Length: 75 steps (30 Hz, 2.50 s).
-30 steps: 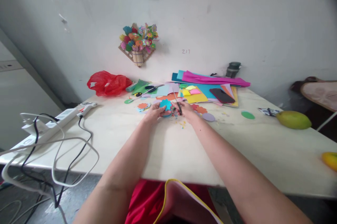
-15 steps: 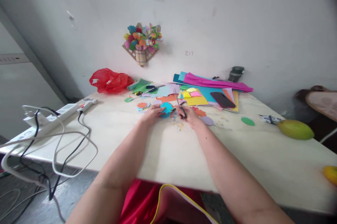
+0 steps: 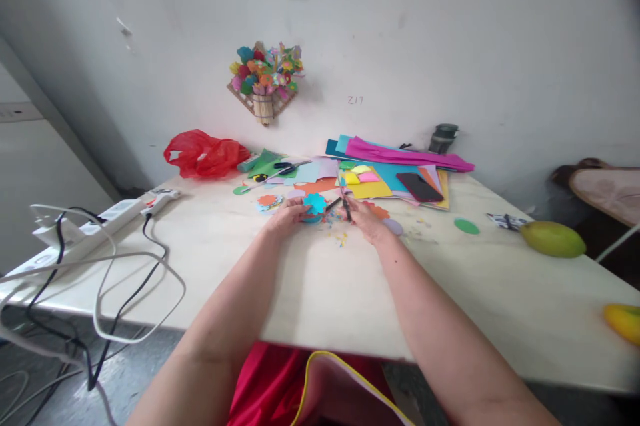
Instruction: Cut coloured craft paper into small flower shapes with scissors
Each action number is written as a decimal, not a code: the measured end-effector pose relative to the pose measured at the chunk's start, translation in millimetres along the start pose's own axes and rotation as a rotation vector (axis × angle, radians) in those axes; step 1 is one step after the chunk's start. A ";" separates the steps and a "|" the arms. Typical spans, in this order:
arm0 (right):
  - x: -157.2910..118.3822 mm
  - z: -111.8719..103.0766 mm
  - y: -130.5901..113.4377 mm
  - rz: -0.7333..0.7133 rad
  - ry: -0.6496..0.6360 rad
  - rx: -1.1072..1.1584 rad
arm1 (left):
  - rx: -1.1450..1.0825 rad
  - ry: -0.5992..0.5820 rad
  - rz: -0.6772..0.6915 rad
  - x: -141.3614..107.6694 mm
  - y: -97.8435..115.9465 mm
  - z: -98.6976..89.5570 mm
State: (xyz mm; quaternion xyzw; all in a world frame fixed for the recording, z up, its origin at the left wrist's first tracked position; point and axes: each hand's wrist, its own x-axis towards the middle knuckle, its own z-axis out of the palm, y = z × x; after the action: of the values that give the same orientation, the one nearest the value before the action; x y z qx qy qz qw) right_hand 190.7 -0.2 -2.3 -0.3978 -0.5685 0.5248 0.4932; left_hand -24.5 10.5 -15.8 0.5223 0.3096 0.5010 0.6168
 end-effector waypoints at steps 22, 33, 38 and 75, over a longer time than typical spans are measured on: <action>3.8 6.3 7.7 0.011 0.083 0.050 | 0.216 -0.114 -0.051 -3.4 5.9 4.0; -5.0 14.7 -3.5 0.004 0.015 -0.013 | 0.264 -0.101 -0.078 -5.7 7.9 6.6; -5.5 18.5 -3.9 -0.015 0.052 -0.002 | 0.242 -0.091 -0.082 -7.0 7.2 8.3; -7.7 4.2 2.5 0.092 -0.338 -0.095 | -0.044 0.158 0.068 -4.3 3.0 9.1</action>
State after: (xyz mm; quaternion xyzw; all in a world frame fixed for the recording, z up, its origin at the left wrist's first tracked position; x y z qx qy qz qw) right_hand 187.9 -8.2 -5.7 -0.3525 -0.6484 0.5789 0.3468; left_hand -18.5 3.2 -11.2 0.4775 0.3285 0.5680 0.5844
